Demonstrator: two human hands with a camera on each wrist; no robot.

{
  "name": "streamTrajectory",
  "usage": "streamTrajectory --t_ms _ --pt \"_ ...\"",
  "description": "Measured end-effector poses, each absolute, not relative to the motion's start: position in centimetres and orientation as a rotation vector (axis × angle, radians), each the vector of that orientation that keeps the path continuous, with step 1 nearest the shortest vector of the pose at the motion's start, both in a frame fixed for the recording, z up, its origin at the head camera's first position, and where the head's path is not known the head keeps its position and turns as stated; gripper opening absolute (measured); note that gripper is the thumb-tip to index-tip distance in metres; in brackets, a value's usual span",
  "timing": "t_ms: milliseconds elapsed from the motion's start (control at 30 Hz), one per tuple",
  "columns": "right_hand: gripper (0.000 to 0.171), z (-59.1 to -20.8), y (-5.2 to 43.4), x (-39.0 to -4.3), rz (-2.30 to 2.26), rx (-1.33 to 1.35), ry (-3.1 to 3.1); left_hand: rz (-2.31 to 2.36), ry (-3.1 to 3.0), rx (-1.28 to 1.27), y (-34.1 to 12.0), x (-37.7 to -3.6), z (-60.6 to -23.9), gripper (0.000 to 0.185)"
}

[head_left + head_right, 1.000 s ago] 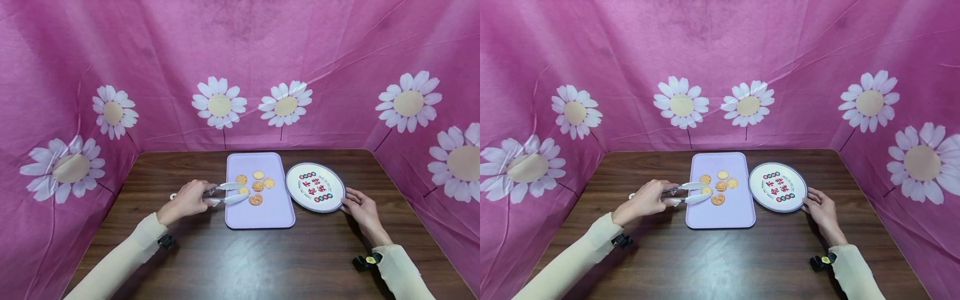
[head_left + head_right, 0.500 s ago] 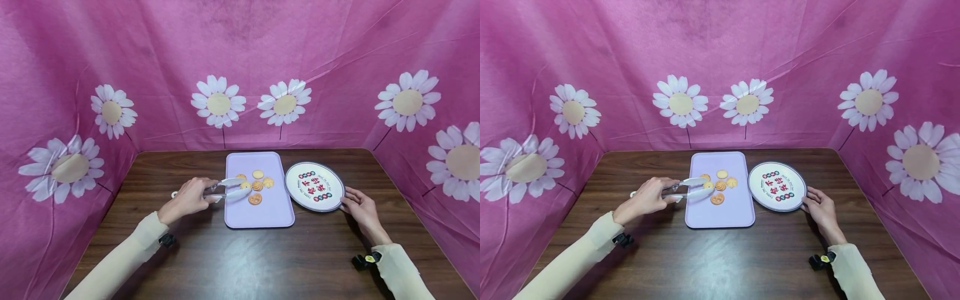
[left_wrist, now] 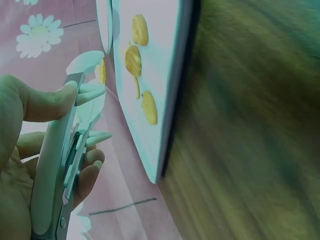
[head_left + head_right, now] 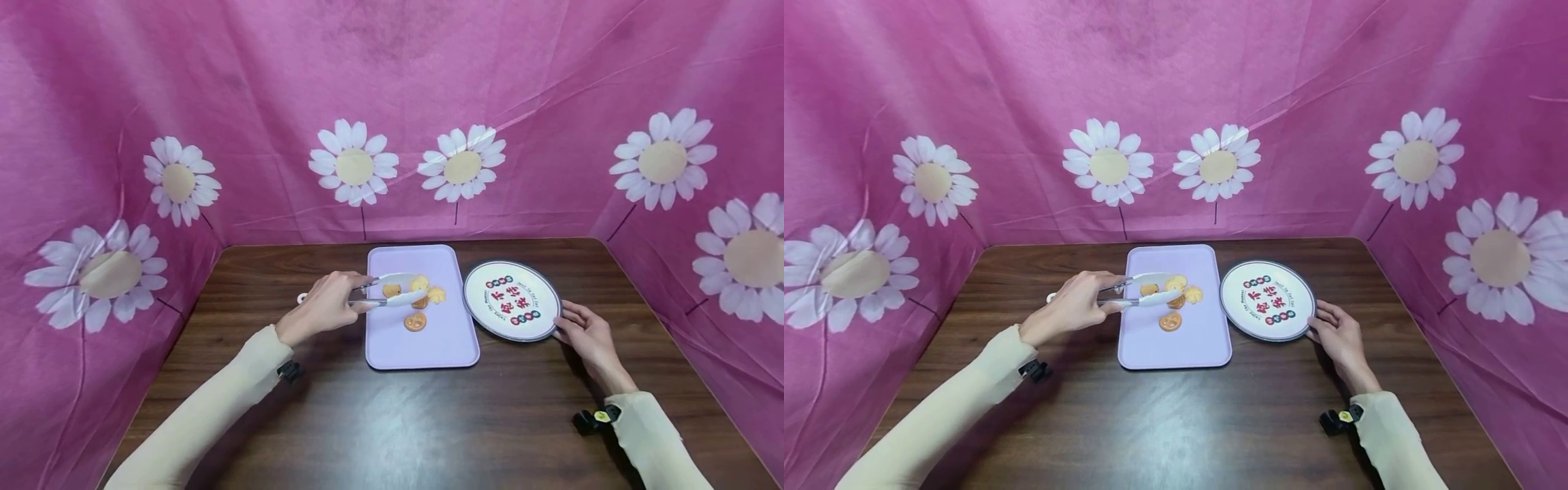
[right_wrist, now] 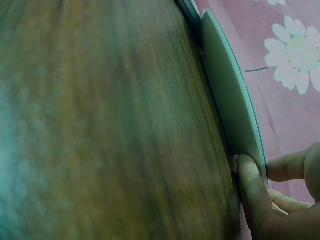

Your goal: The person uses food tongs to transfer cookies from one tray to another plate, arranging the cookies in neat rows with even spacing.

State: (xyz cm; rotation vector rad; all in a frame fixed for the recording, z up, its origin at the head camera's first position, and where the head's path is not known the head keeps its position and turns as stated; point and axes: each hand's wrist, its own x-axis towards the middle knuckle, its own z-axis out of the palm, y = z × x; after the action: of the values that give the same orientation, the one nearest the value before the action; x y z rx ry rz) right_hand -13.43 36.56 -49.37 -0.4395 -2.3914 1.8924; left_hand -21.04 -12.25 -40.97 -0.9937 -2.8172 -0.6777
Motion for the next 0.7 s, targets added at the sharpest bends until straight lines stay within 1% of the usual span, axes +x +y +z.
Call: streamTrajectory --t_ms 233,700 --pt "0.061 -49.2 36.6 -13.3 1.905 -0.461 -2.381 -0.696 -2.798 -1.062 -9.4 -22.1 -40.4 0.047" --pt "0.060 -49.4 36.5 -13.0 1.854 -0.451 -2.423 -0.607 -2.787 -1.182 -3.3 -24.2 -41.0 0.053"
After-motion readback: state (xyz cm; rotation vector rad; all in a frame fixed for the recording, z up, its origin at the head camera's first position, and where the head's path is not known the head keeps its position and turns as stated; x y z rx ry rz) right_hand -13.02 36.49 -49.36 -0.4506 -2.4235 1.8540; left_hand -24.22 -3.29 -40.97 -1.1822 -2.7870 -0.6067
